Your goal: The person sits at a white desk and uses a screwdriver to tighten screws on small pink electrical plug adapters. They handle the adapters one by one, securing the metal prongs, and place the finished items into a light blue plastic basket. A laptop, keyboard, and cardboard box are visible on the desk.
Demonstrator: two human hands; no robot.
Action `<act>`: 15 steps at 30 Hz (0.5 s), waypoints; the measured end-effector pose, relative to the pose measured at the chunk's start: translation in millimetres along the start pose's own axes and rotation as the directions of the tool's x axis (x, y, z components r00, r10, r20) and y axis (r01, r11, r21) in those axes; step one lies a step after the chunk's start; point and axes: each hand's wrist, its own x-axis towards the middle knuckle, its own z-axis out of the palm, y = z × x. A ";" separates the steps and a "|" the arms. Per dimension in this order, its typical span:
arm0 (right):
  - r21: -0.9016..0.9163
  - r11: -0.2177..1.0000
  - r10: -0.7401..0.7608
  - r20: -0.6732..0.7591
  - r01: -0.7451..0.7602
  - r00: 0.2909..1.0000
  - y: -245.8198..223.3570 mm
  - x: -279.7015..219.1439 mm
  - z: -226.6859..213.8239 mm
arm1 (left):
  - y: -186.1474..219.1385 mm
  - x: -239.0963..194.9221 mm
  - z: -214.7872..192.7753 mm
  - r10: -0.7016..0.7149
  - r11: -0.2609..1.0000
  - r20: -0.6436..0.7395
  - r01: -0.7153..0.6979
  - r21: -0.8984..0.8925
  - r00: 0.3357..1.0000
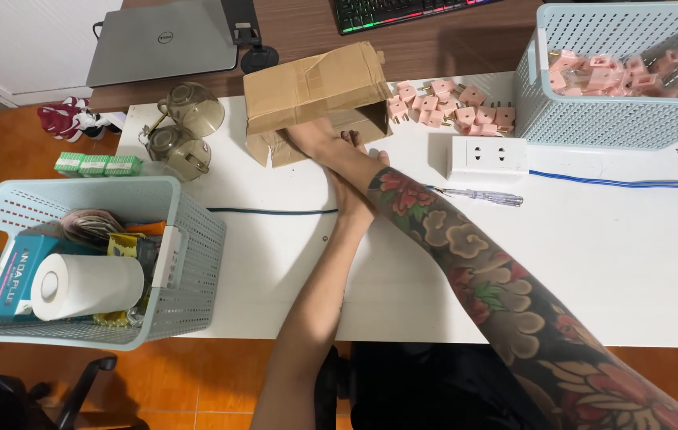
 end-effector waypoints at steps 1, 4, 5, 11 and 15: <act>0.002 1.000 0.001 -0.002 -0.001 1.000 0.2 -0.1 -0.6 | -0.4 -1.1 -0.7 0.002 1.000 0.001 -0.002 0.002 1.000; 0.009 1.000 0.010 0.006 -0.010 1.000 1.1 -3.7 -2.0 | -0.4 -2.2 -1.8 0.028 1.000 0.007 -0.028 0.006 1.000; 0.012 1.000 0.012 0.021 -0.012 1.000 -0.3 -8.3 -0.2 | -0.3 -3.2 -1.1 0.032 0.999 0.009 -0.033 0.004 0.999; -0.032 0.999 -0.013 0.052 0.015 0.999 9.8 -53.3 -2.8 | -2.7 -3.6 -0.4 0.078 0.997 0.013 -0.078 -0.011 0.997; 0.107 0.935 -0.307 -0.227 0.337 0.924 30.6 -143.4 -58.5 | -1.4 -10.9 2.0 0.145 0.989 0.030 -0.144 -0.037 0.989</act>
